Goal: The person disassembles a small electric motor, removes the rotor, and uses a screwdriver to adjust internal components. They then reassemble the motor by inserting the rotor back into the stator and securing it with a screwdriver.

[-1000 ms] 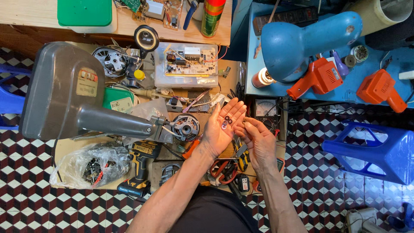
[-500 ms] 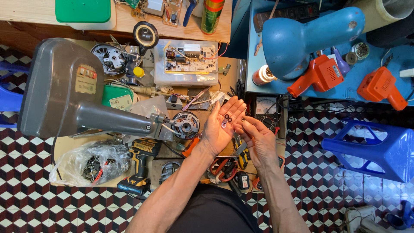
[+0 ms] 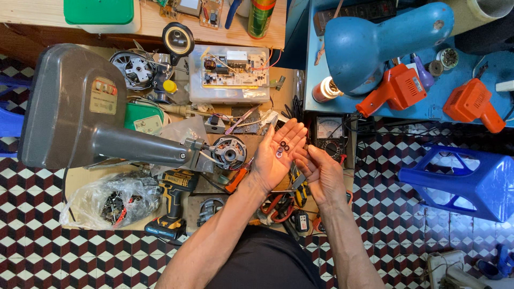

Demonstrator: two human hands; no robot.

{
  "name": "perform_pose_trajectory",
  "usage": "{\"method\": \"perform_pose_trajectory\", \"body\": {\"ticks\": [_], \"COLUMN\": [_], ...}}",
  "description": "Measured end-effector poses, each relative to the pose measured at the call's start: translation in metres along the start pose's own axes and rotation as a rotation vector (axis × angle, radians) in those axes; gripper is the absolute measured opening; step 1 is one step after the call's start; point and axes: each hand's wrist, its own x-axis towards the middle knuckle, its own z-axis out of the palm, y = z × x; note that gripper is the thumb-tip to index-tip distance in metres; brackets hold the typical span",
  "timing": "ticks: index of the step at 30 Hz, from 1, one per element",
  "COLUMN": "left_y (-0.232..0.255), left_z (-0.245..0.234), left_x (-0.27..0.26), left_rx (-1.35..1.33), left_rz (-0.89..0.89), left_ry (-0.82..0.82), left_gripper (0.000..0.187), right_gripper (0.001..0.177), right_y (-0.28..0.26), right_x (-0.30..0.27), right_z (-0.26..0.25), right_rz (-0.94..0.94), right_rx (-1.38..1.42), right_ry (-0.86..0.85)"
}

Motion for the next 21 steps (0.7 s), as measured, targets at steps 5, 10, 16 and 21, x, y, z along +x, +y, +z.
{"method": "perform_pose_trajectory", "body": {"ticks": [5,10,16,21], "left_y": [0.003,0.003,0.001,0.001], "left_z": [0.001,0.008,0.017,0.022], "left_x": [-0.002,-0.006,-0.011,-0.014], "left_rx": [-0.051,-0.038,0.107,0.191], "left_rz": [-0.017,-0.010,0.062,0.092], "left_ry": [0.006,0.009,0.003,0.013], "left_gripper": [0.063,0.069,0.077,0.081], "right_gripper": [0.013,0.015,0.019,0.019], "right_y": [-0.001,-0.001,-0.002,-0.005], "right_x": [-0.013,-0.034,-0.051,-0.049], "right_z": [0.009,0.033,0.060,0.066], "right_rz": [-0.097,-0.266,-0.536,-0.685], "right_rx": [-0.163,-0.658,-1.204,-1.417], "right_ry": [0.001,-0.105,-0.074,-0.116]}}
